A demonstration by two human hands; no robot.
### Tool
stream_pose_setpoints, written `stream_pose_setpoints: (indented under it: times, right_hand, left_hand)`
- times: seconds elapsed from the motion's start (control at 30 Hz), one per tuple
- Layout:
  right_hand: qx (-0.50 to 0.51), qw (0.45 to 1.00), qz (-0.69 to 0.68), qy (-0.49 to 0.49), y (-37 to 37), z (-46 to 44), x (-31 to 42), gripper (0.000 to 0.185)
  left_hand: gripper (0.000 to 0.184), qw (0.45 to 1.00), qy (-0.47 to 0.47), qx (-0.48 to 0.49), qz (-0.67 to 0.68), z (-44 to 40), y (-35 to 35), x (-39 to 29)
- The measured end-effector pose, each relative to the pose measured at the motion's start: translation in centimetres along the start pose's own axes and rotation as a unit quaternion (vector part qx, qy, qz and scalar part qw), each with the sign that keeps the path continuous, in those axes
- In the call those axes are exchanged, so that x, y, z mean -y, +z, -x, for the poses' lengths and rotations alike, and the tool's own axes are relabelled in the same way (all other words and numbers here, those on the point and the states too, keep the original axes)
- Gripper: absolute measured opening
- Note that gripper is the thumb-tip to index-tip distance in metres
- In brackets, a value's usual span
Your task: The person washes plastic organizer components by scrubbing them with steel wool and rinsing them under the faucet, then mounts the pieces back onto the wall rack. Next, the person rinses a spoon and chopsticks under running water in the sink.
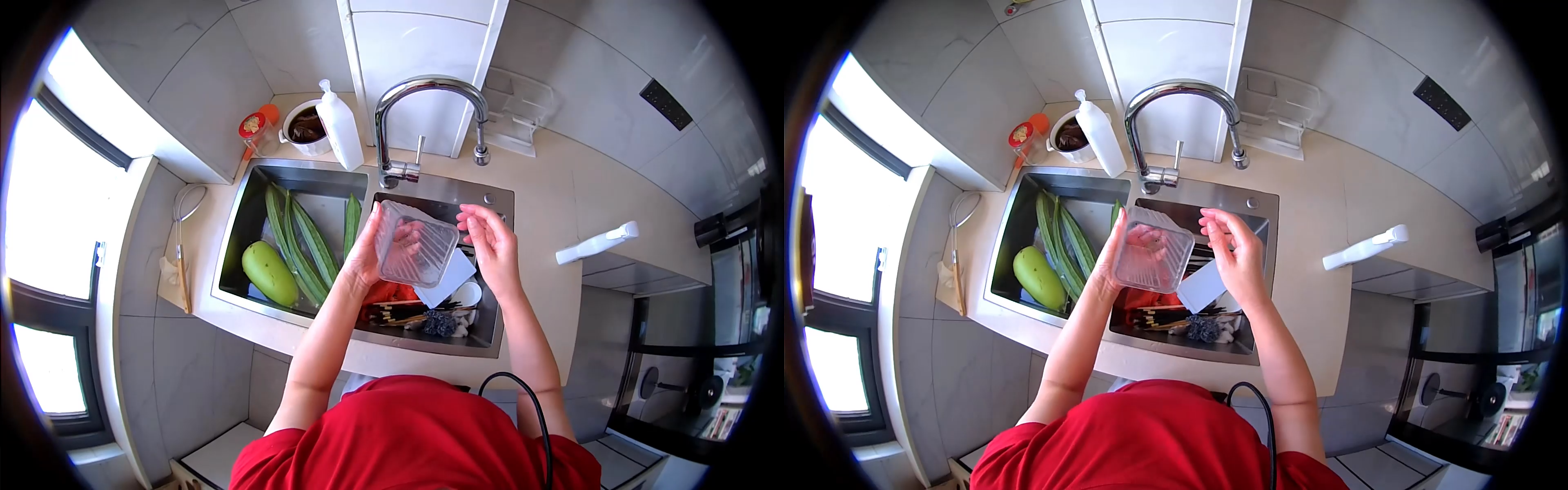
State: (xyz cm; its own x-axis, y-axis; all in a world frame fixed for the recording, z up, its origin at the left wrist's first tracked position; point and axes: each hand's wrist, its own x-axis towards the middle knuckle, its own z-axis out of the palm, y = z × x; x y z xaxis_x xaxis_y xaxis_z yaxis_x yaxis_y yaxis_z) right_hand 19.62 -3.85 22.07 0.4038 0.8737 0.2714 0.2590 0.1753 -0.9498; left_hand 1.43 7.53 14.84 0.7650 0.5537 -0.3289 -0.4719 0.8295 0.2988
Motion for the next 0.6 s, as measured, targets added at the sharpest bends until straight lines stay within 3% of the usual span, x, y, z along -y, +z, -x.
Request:
stream_pose_setpoints:
  times: [0.1,0.13,0.2,0.27,0.33,0.4,0.53,0.6]
  right_hand:
    - [-0.021,1.0,-0.012,0.007,-0.4,-0.9,-0.4,0.021]
    - [-0.029,0.999,0.032,-0.021,-0.9,-1.6,-1.8,0.017]
    - [0.053,0.983,0.172,0.042,-2.7,-1.5,-5.3,0.012]
    - [0.248,0.887,0.364,0.137,-3.3,1.0,-9.6,0.014]
    - [0.439,0.791,0.382,0.188,-2.8,5.7,-15.0,0.027]
    - [0.5,0.735,0.41,0.205,-1.9,9.7,-16.9,0.035]
    - [0.438,0.746,0.442,0.238,0.4,14.2,-18.1,0.044]
    - [0.389,0.769,0.453,0.231,1.0,15.2,-20.9,0.031]
  left_hand:
    - [0.047,0.998,-0.015,-0.028,0.045,0.0,0.3,-0.2]
    - [0.048,0.998,-0.004,-0.038,0.043,0.0,0.3,-0.1]
    - [0.049,0.999,0.004,-0.041,0.024,0.3,0.1,-0.4]
    - [0.049,0.998,0.007,-0.063,0.008,0.9,-0.6,-0.5]
    - [0.05,0.997,0.001,-0.077,0.017,1.3,-1.8,-0.4]
    - [0.051,0.997,-0.003,-0.075,0.028,1.4,-3.3,-0.1]
    - [0.053,0.996,-0.005,-0.074,0.055,1.6,-3.3,0.5]
    - [0.05,0.996,-0.006,-0.062,0.058,1.4,-3.1,0.7]
